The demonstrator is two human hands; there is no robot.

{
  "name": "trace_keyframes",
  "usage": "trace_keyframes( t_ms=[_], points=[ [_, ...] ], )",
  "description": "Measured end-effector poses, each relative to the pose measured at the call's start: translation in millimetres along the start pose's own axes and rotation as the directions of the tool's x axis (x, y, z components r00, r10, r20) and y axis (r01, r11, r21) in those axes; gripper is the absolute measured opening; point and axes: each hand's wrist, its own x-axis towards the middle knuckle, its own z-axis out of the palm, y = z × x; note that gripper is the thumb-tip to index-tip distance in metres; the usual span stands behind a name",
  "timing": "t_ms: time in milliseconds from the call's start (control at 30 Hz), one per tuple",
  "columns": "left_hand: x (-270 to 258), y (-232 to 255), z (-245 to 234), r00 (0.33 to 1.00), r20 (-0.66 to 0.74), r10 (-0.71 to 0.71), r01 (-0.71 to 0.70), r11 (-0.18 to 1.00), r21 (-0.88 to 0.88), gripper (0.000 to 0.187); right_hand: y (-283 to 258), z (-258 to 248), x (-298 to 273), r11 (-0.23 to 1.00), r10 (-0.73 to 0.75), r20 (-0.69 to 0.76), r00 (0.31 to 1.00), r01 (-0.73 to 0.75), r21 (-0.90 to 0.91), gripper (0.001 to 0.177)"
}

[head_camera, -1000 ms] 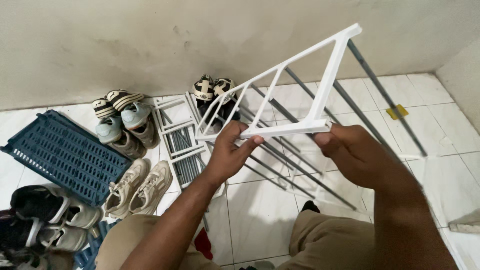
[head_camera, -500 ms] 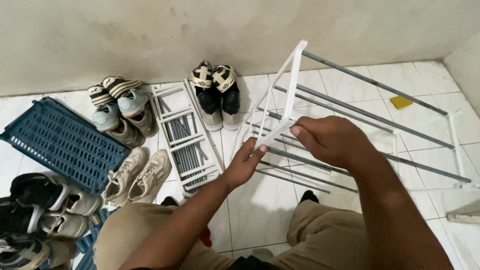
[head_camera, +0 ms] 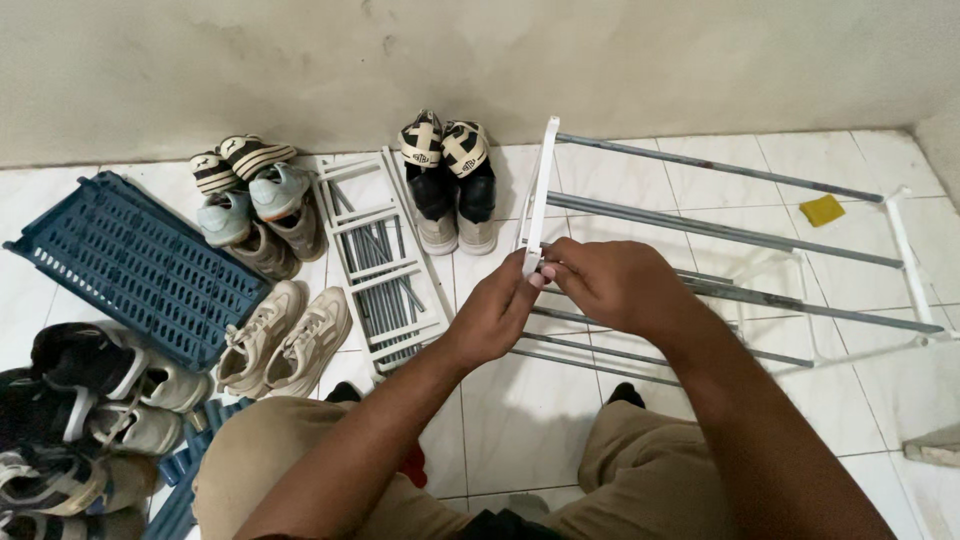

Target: The person assembles a white plastic shoe rack by inserting metal rods into the frame slots. They repeatedly insert and remove rods to fit them into the correct positions on the rack frame.

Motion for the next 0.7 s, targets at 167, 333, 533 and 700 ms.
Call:
trace_keyframes(
  t_ms=[167, 333, 533, 700],
  points=[
    [9.5, -15.9, -5.6, 0.996, -0.026, 0.086, -0.090, 0.948, -0.304, 0.036, -13.0, 25.8, -3.4, 0.919, -0.176, -0.190, 0.966, 0.092, -0.383, 0.018],
    [13.1, -28.9, -2.3, 0.996, -0.014, -0.091, 0.076, 0.901, -0.427, 0.040, -11.9, 32.6, 0.0, 0.892, -0.185, -0.159, 0.970, 0.098, -0.442, 0.016],
    [17.8, -27.4, 2.1, 0.998, -0.033, -0.056, 0.041, 0.934, -0.355, 0.040, -5.6, 32.4, -2.5, 0.897, -0.190, -0.157, 0.969, 0.106, -0.430, 0.017],
    [19.9, -22.8, 0.2, 0.993, -0.042, -0.110, 0.089, 0.932, -0.353, 0.039, -8.5, 41.3, -7.7, 0.817, -0.263, -0.290, 0.920, 0.053, -0.574, 0.019]
  ],
)
